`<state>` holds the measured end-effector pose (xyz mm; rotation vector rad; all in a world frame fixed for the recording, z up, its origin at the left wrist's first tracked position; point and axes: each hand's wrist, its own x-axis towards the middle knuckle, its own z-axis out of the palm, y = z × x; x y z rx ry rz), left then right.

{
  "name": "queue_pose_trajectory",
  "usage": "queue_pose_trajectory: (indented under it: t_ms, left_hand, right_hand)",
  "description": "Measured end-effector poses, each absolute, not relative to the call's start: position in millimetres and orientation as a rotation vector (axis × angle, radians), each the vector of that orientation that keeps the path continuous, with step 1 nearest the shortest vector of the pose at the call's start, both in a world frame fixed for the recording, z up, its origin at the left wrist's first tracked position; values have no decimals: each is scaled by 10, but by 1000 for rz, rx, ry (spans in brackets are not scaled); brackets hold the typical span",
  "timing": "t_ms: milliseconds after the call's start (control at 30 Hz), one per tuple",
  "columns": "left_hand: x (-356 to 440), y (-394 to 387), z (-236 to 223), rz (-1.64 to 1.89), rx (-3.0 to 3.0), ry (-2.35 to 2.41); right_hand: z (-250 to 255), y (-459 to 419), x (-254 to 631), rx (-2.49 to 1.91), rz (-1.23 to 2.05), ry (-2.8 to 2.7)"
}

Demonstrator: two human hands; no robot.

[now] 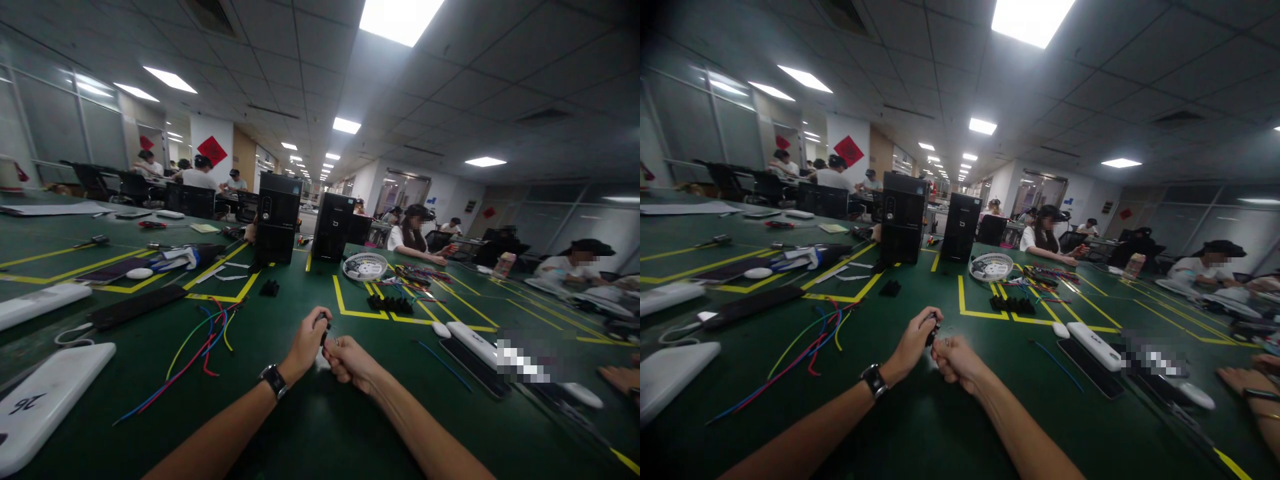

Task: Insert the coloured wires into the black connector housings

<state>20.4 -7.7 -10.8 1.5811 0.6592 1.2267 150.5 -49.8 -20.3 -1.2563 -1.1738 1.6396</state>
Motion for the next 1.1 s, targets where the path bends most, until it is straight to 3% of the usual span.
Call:
queue_pose_trajectory:
  t_ms: [200,367,633,867,1100]
  left_hand:
    - [231,-59,-76,1224,1337,521]
    - [221,74,-101,1416,1069,573]
    - [234,184,-175,1561,832,676]
    - [277,109,-66,1465,501,563]
    - [253,130,-124,1479,553,617]
  right_hand:
    - [-126,-527,1507,-1137,1619,-1262]
    - [-63,-572,1421,-1161,1437,-1406]
    - [-32,-548,1333,-1355,994,-1528]
    - [-53,-661,1222,-1493,320,-1838]
    - [-216,-675,1062,-1577,199,-1979]
